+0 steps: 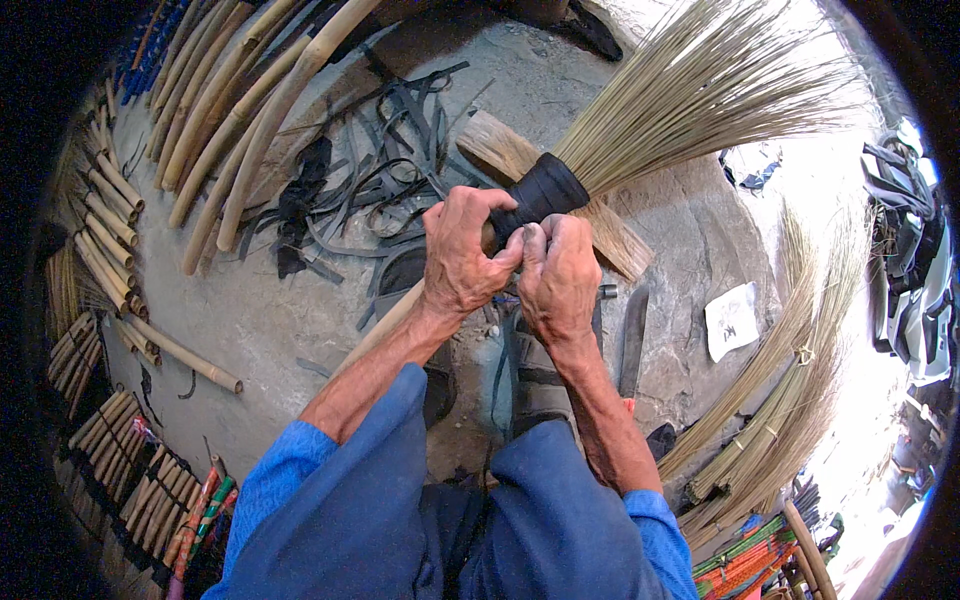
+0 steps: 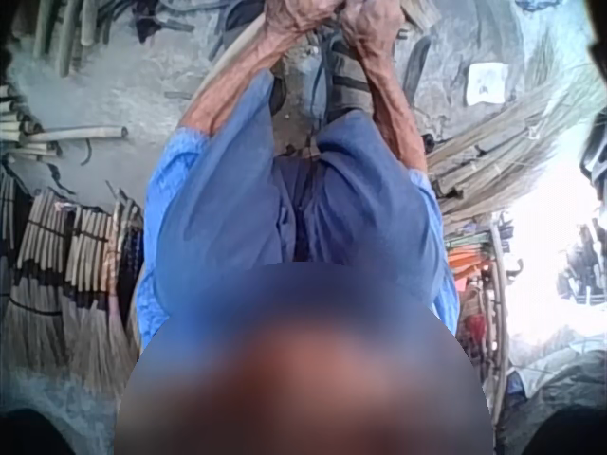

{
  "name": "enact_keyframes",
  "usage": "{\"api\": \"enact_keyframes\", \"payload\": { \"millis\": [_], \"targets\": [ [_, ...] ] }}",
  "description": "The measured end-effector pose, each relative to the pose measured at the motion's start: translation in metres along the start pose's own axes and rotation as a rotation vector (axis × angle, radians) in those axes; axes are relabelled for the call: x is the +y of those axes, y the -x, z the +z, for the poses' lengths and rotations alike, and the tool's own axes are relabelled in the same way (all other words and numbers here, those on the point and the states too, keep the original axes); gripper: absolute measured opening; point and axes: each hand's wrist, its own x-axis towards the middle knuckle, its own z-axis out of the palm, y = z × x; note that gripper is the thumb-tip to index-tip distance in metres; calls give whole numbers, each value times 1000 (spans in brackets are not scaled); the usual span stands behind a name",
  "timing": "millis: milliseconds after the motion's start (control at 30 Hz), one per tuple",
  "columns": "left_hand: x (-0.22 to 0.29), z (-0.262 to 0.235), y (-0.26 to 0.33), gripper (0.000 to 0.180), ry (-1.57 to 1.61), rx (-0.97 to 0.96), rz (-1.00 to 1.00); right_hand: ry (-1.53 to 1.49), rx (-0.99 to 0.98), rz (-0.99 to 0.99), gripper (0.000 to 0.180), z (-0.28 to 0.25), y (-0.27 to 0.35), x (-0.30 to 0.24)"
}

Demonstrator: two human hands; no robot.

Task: The person wraps a black rubber strip around the junction of a broom head and handle, using a hammer to secure it. They then tie a blue string around the wrapped area to complete the assembly.

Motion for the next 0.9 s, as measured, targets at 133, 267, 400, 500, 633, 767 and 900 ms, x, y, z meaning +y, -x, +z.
{"api": "enact_keyframes", "payload": {
  "millis": [133,267,400,500,633,767,900],
  "targets": [
    [0,-3,2,37,-42,19,76,136,-57,-119,16,-8,-7,-9],
    [-3,-4,3,33,8,-13,37,206,-169,-180,17,-17,-16,-20],
    [-7,-4,0,27,119,-32,-34,61,-193,-141,17,-20,-20,-21],
    [-7,-4,-1,23,169,-44,-61,-72,-188,-66,19,-25,-5,-4],
    [-3,-5,1,20,178,-53,-99,112,-229,28,22,-57,58,40],
    [1,-6,1,20,160,-58,-131,291,-374,159,42,-93,141,76],
    [6,-8,0,20,136,-33,-113,341,-472,415,64,-100,190,86]
  ]
}}
